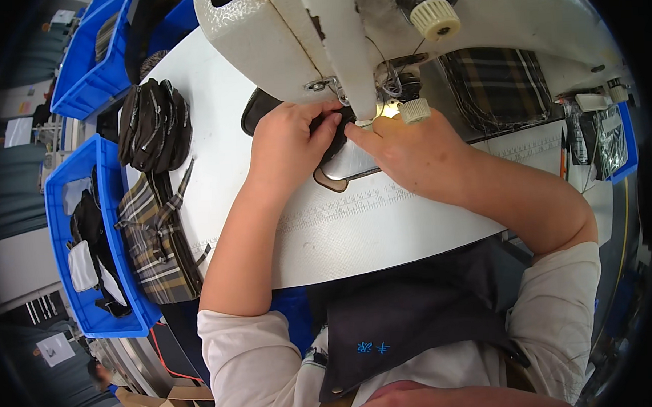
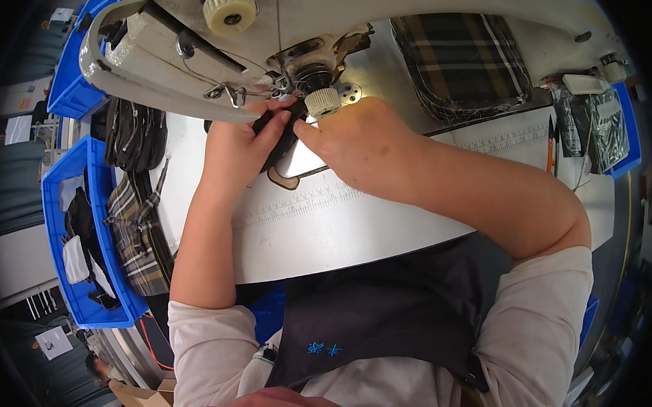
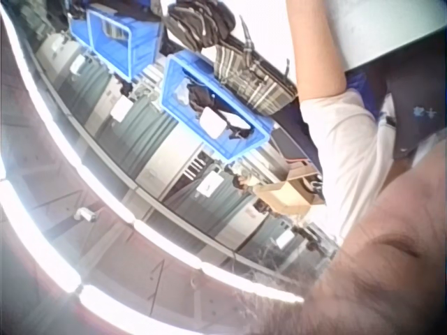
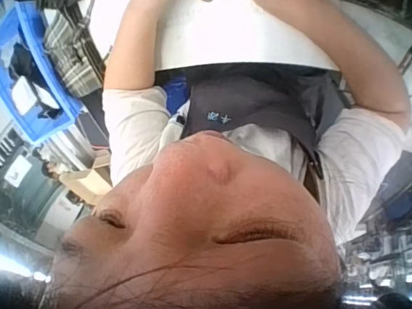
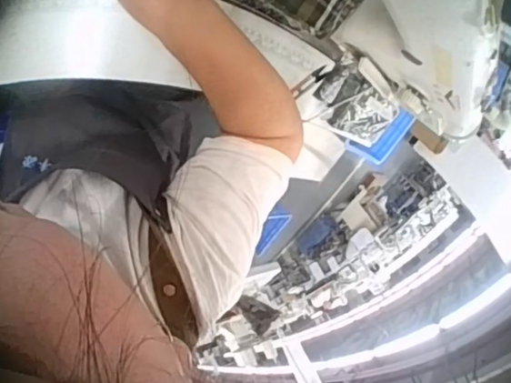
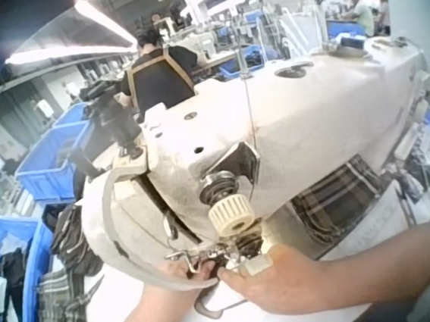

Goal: The person operates an industrial sewing machine to stitch a zipper onto a small fabric pouch. They guide the pouch under the needle, sew along the zipper line, and then remove the finished item to place it in a blue bin. The person then picks up another pouch and repeats the sewing process.

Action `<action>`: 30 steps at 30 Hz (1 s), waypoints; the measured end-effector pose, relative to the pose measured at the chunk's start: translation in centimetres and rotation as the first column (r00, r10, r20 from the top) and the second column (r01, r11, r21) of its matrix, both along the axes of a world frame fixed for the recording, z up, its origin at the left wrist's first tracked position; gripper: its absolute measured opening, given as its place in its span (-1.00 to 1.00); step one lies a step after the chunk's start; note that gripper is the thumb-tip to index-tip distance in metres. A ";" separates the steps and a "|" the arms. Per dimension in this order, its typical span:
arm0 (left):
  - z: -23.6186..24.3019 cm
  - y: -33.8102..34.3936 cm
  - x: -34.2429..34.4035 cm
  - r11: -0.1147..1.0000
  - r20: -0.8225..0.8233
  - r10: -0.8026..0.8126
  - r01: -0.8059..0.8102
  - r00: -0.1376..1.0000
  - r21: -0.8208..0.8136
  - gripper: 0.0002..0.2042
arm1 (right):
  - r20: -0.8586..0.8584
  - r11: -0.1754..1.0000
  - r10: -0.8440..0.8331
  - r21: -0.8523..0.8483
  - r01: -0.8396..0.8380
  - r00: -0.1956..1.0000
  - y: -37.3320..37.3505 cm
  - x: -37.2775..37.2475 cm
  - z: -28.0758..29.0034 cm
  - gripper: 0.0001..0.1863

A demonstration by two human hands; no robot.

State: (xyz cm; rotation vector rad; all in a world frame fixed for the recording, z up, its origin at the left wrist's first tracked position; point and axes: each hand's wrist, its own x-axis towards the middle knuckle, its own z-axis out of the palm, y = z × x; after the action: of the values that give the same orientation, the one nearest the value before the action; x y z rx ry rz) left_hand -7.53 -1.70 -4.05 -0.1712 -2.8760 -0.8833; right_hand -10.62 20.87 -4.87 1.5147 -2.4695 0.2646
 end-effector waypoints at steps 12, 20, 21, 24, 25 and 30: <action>2.1 1.0 2.3 0.991 -0.054 -0.108 0.104 0.993 -0.085 -0.65 | 0.102 0.983 0.071 -0.176 -0.053 0.992 0.1 -0.4 -0.3 -0.78; 1.6 1.5 2.7 0.969 -0.068 -0.062 0.044 0.996 -0.242 -0.79 | 0.094 0.990 0.056 -0.137 -0.043 0.994 0.2 -0.1 0.1 -0.79; 1.6 1.7 2.6 0.973 -0.062 -0.048 0.033 0.997 -0.229 -0.81 | 0.091 0.989 0.057 -0.144 -0.044 0.994 0.2 -0.1 0.1 -0.79; 1.6 1.5 2.4 0.999 -0.061 -0.022 0.020 0.998 -0.028 -0.84 | 0.084 0.986 0.071 -0.158 -0.057 0.994 0.1 -0.3 0.1 -0.78; 1.4 1.4 2.4 0.997 -0.061 -0.014 0.019 0.998 0.068 -0.85 | 0.084 0.985 0.078 -0.160 -0.064 0.993 0.1 -0.3 0.0 -0.77; 0.9 1.2 2.3 0.998 -0.075 -0.007 0.012 0.997 0.058 -0.81 | 0.097 0.994 0.077 -0.084 -0.069 0.992 0.2 0.2 0.0 -0.73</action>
State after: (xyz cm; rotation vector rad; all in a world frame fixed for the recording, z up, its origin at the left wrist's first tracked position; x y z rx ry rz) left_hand -5.25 -0.51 -3.11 -0.2077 -2.7796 -0.9410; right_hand -10.39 21.04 -4.92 1.5964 -2.4491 0.4580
